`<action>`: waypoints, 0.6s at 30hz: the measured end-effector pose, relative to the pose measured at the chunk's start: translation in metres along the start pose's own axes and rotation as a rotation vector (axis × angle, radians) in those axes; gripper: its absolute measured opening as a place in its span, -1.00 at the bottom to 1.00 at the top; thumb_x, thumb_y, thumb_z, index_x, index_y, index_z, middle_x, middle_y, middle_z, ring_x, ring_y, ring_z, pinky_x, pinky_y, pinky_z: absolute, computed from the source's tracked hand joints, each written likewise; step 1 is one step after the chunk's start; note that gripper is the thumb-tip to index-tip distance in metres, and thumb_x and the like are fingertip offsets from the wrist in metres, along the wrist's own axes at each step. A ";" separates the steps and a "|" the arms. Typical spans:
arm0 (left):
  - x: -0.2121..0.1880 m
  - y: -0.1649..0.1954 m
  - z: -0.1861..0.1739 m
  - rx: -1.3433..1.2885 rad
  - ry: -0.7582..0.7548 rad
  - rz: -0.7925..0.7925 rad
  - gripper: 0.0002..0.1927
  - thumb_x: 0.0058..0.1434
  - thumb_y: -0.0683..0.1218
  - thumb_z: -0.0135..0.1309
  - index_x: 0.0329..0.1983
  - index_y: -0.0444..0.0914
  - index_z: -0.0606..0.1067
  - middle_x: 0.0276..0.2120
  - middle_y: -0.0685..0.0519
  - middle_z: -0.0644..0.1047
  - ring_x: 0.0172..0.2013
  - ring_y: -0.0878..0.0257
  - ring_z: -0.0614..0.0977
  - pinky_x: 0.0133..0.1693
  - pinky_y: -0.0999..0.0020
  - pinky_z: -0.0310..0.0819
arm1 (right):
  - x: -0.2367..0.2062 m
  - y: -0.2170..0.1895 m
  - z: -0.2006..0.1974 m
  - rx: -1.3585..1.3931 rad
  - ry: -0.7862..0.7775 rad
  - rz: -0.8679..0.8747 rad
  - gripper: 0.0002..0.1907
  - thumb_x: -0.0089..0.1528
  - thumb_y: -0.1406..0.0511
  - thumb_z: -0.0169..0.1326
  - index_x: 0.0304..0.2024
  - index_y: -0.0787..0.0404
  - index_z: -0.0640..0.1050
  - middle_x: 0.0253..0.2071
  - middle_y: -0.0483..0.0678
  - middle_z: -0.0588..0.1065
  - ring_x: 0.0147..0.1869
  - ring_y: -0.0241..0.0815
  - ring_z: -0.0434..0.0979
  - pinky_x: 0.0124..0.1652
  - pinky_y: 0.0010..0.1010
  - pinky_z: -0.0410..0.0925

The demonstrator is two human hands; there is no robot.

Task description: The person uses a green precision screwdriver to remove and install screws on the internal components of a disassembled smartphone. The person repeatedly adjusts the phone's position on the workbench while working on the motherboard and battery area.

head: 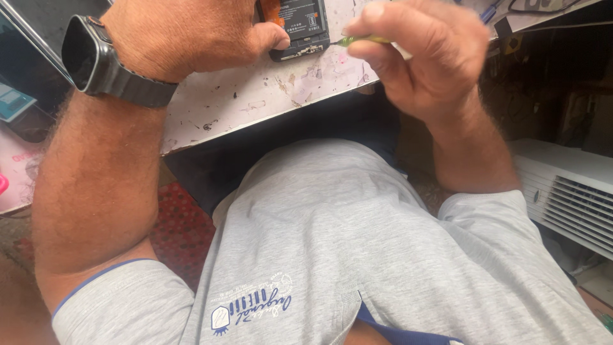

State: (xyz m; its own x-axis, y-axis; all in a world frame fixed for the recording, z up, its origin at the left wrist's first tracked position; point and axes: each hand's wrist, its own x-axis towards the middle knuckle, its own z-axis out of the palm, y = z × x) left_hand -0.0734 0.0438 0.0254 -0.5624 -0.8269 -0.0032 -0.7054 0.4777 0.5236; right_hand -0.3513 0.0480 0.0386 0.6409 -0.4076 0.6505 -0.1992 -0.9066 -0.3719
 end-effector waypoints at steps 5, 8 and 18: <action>0.000 0.000 -0.003 -0.020 -0.023 -0.036 -0.70 0.24 0.08 0.34 -0.12 -0.20 0.67 -0.46 -0.09 0.63 -0.58 0.03 0.60 -0.54 0.12 0.48 | 0.000 0.002 -0.002 0.047 -0.046 0.029 -0.75 0.48 0.48 0.12 0.18 0.39 0.42 -0.03 0.14 0.62 -0.04 -0.09 0.69 -0.14 -0.37 0.55; 0.000 -0.002 -0.003 -0.017 0.023 0.032 -0.70 0.25 0.08 0.36 -0.12 -0.21 0.68 -0.45 -0.08 0.64 -0.56 0.06 0.61 -0.53 0.15 0.49 | -0.001 0.001 -0.003 0.144 -0.086 0.031 -0.76 0.57 0.53 -0.03 0.27 0.38 0.35 0.08 0.13 0.57 0.12 -0.09 0.68 0.03 -0.41 0.60; -0.001 -0.005 0.001 -0.014 0.011 -0.005 -0.66 0.26 0.11 0.36 -0.10 -0.22 0.67 -0.44 -0.10 0.63 -0.56 0.05 0.62 -0.53 0.15 0.50 | 0.004 -0.001 -0.004 0.045 -0.046 0.002 -0.76 0.49 0.43 0.11 0.18 0.36 0.43 -0.06 0.11 0.60 -0.04 -0.05 0.70 -0.12 -0.36 0.58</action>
State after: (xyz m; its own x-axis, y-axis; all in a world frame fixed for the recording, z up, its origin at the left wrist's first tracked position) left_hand -0.0693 0.0427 0.0219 -0.5540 -0.8325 0.0031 -0.7022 0.4693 0.5355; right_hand -0.3517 0.0465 0.0441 0.6738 -0.4034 0.6191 -0.1679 -0.8995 -0.4034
